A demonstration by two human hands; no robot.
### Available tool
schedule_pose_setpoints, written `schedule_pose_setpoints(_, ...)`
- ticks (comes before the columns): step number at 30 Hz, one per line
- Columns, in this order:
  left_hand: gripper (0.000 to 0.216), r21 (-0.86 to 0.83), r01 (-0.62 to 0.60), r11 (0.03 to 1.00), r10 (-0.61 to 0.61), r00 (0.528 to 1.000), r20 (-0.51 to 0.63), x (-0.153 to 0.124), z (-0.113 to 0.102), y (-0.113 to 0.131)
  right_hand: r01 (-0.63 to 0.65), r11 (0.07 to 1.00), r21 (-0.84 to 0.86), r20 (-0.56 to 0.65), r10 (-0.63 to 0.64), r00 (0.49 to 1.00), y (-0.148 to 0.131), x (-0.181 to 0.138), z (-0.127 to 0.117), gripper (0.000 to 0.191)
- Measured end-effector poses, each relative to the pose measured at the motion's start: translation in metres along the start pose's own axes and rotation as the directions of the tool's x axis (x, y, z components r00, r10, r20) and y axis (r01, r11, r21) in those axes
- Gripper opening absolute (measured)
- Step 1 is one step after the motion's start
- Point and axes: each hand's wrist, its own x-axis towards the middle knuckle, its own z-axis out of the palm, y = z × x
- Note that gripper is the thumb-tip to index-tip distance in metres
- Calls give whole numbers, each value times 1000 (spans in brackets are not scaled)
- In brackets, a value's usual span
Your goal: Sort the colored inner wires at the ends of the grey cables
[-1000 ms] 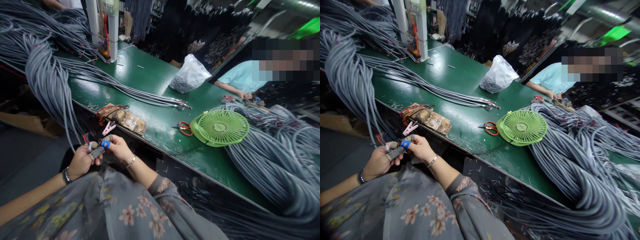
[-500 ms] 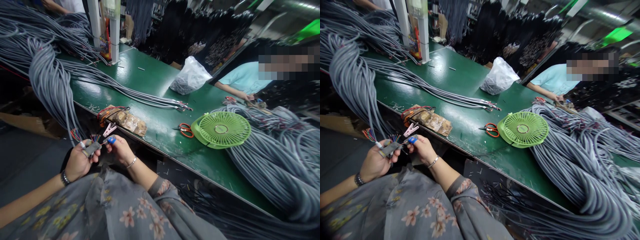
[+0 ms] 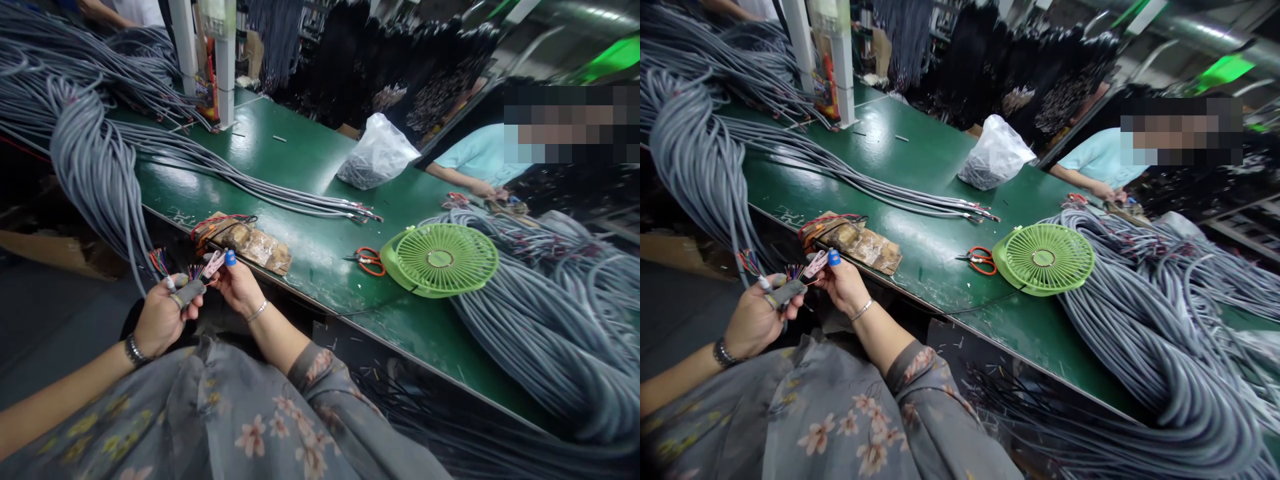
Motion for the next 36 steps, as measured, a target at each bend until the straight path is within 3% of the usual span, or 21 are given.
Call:
schedule_pose_setpoints(18, 40, 71, 14, 997, -17, 999, 41, 6, -6, -11, 46, 999, 18, -42, -45, 998, 4, 0, 5, 53)
schedule_pose_setpoints(28, 28, -17, -8, 1000, 7, 1000, -19, -5, -14, -7, -90, 995, 48, 18, 90, 996, 1, 0, -1, 57)
schedule_pose_setpoints(36, 28, -36, -95, 995, 91, 991, -103, -9, -10, 6, 3, 1000, -31, 44, -1, 999, 1, -6, 1, 44)
